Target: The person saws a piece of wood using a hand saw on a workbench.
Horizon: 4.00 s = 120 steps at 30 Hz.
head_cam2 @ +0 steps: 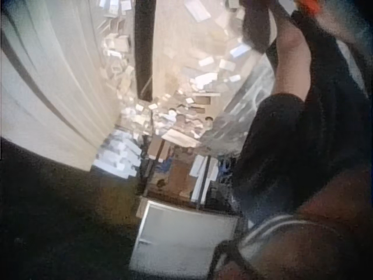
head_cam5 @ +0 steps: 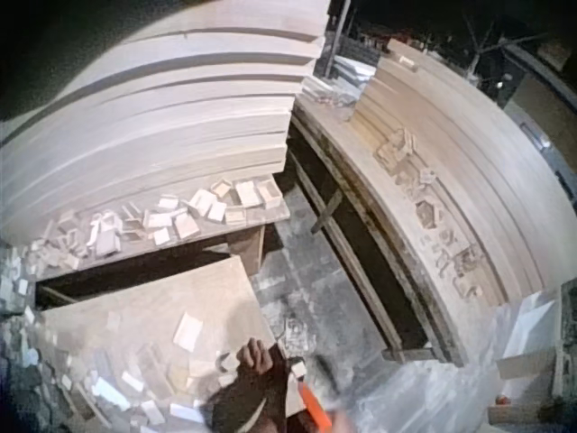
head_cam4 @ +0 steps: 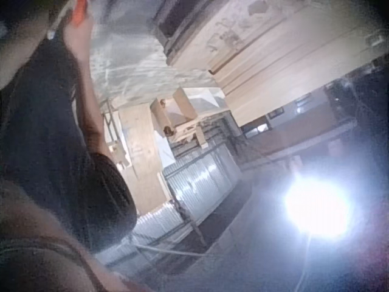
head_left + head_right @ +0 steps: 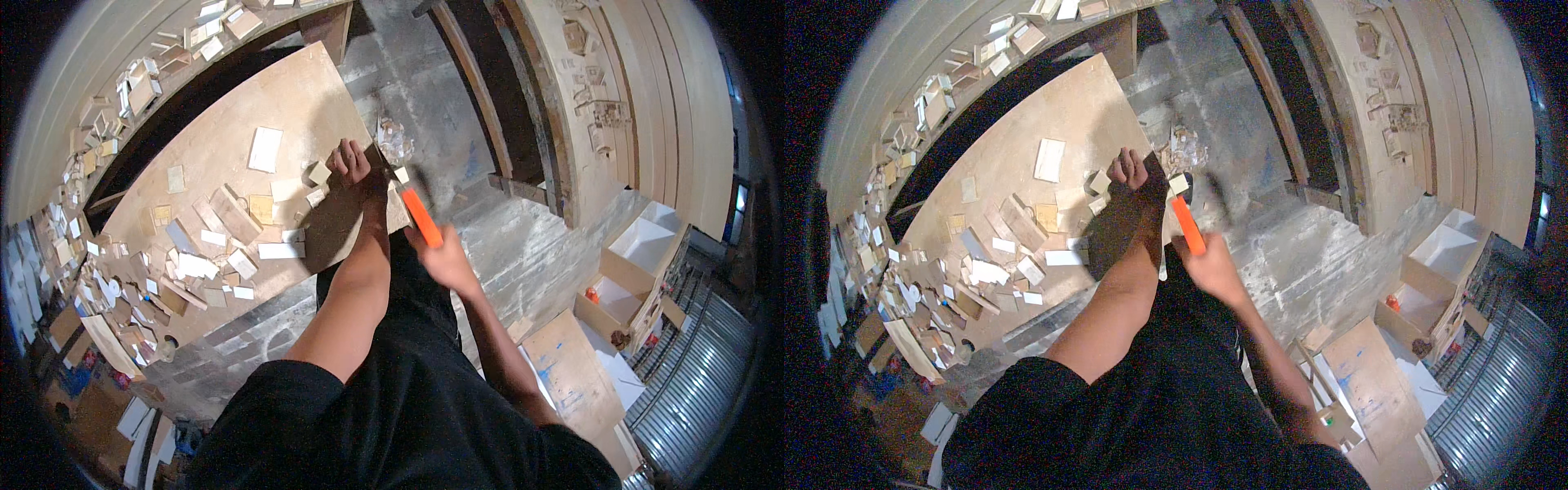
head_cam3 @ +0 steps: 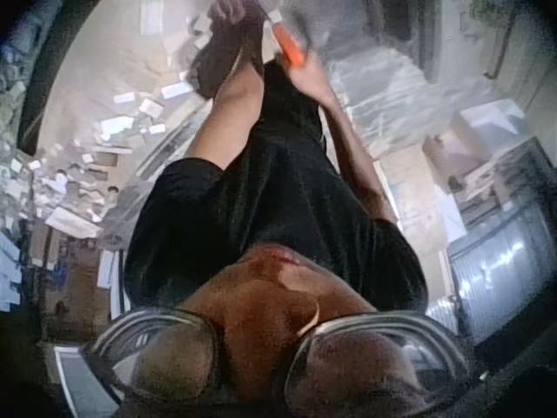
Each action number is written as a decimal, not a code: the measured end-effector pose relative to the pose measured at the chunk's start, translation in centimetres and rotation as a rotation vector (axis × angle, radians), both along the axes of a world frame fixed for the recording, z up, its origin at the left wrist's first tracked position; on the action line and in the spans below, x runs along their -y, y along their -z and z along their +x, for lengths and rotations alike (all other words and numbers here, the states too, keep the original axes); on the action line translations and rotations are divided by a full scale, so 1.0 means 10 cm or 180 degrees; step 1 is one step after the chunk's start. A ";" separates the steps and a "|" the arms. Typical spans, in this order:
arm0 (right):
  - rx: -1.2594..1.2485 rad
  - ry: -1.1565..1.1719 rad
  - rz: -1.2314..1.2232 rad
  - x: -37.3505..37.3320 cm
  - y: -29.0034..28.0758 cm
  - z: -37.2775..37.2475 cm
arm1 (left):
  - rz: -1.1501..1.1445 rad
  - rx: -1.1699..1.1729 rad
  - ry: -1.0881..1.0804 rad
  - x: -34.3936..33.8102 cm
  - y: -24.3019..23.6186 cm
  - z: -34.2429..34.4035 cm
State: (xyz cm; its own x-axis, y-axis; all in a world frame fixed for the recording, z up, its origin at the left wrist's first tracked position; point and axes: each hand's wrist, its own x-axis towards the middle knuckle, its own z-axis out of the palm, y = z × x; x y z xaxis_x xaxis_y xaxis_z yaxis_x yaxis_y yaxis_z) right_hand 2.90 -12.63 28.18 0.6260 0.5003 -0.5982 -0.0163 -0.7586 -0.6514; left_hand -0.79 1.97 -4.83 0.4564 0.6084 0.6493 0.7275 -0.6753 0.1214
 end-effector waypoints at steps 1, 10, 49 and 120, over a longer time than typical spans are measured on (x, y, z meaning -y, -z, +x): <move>-0.0227 -0.0096 -0.0132 0.09 -0.23 -0.05 | -0.0183 -0.0099 0.0002 0.01 -0.04 -0.03; -0.0067 -0.0173 0.0027 -0.29 0.34 0.06 | -0.0873 -0.0235 -0.0063 0.12 -0.44 -0.08; 0.1003 -0.0366 0.0425 -0.18 0.36 0.01 | -0.1662 -0.0418 0.0400 0.20 -0.99 -0.14; -0.0288 0.0361 -0.0197 0.40 -0.36 -0.28 | -0.1831 -0.0517 0.0040 0.21 -0.99 0.08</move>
